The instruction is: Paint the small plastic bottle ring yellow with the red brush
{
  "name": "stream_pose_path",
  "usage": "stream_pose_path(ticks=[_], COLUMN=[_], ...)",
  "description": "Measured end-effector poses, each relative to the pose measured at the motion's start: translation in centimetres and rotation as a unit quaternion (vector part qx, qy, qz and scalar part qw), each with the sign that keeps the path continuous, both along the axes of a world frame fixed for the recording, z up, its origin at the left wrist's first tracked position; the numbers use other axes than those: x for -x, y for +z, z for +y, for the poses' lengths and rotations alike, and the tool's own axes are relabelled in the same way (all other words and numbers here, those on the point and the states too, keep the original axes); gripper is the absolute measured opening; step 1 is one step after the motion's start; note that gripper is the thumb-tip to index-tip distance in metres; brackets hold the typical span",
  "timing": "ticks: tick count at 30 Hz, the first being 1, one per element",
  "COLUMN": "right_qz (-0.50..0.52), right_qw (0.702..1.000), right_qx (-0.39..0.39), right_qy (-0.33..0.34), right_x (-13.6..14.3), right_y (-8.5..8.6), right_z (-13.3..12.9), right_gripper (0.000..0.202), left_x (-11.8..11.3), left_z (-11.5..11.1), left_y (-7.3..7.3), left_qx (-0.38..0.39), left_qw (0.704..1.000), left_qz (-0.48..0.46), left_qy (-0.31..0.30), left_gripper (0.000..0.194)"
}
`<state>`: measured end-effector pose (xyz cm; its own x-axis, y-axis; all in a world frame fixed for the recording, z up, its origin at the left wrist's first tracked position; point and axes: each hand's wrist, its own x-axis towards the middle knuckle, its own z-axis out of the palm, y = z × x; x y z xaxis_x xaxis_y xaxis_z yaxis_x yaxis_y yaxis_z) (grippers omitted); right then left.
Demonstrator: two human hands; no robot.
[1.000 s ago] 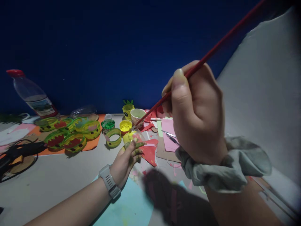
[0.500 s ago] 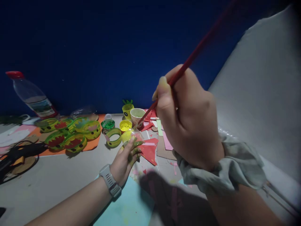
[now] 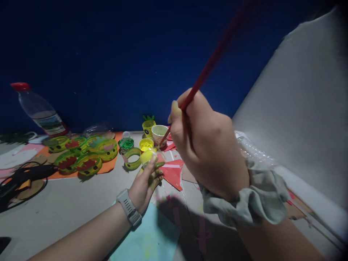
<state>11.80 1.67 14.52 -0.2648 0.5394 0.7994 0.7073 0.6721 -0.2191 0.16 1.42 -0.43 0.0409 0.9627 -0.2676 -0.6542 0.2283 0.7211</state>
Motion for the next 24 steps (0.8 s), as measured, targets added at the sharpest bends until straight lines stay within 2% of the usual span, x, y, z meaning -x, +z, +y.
stream_pose_path(ticks=[4, 9, 17, 24], right_qz=[0.015, 0.024, 0.033, 0.025], right_qw=[1.0, 0.994, 0.999, 1.0], right_qx=[-0.004, 0.067, 0.036, 0.007], right_qy=[0.012, 0.078, 0.018, -0.016], right_x=[-0.4, 0.0, -0.6, -0.9], right_y=[0.4, 0.2, -0.3, 0.1], right_z=[-0.2, 0.0, 1.2, 0.9], right_gripper=[0.016, 0.014, 0.015, 0.015], left_x=[-0.2, -0.4, -0.3, -0.2], left_z=[0.0, -0.3, -0.1, -0.1], left_y=[0.0, 0.0, 0.3, 0.3], left_qx=[0.004, -0.007, 0.005, 0.002], left_qw=[1.0, 1.0, 1.0, 1.0], left_qz=[-0.005, 0.005, 0.004, -0.001], left_qy=[0.004, 0.013, 0.004, 0.001], left_gripper=[0.037, 0.03, 0.038, 0.036])
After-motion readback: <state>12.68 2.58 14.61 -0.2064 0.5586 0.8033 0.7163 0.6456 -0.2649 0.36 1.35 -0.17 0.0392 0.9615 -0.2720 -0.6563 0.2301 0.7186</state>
